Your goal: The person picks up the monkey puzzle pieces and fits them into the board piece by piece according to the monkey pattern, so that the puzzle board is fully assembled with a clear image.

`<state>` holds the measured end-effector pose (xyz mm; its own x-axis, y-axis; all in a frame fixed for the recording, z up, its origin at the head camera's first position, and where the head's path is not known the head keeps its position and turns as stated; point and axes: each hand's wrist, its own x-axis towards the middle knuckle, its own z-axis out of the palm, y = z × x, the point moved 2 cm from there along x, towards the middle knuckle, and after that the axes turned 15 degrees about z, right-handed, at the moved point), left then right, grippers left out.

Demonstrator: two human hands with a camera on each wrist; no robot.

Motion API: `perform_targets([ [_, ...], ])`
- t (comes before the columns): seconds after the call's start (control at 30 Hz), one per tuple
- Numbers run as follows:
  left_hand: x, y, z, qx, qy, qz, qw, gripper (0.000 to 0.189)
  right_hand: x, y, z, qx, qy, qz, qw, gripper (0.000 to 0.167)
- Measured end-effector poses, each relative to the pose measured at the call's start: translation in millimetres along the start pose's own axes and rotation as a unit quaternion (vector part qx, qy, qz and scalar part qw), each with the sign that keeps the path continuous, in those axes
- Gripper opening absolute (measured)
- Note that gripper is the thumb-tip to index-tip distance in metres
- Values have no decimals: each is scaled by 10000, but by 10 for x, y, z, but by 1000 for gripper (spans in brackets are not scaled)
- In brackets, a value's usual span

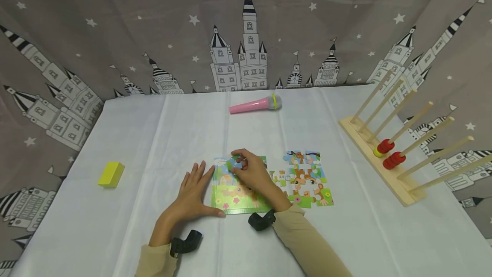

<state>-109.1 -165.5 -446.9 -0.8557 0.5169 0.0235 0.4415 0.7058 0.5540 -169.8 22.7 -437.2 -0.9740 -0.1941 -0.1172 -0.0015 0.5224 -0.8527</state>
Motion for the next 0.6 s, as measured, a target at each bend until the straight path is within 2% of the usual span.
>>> perform_targets([
  [0.23, -2, 9, -3, 31, 56, 69, 10000, 121, -9, -69, 175, -160, -11, -34, 9999, 46],
  [0.47, -6, -14, 12, 78, 69, 90, 9999, 121, -36, -125, 226, -362, 237, 192, 9989, 44],
  [0.6, -6, -22, 16, 121, 84, 117, 9998, 121, -38, -140, 234, -663, 247, 370, 9968, 46],
])
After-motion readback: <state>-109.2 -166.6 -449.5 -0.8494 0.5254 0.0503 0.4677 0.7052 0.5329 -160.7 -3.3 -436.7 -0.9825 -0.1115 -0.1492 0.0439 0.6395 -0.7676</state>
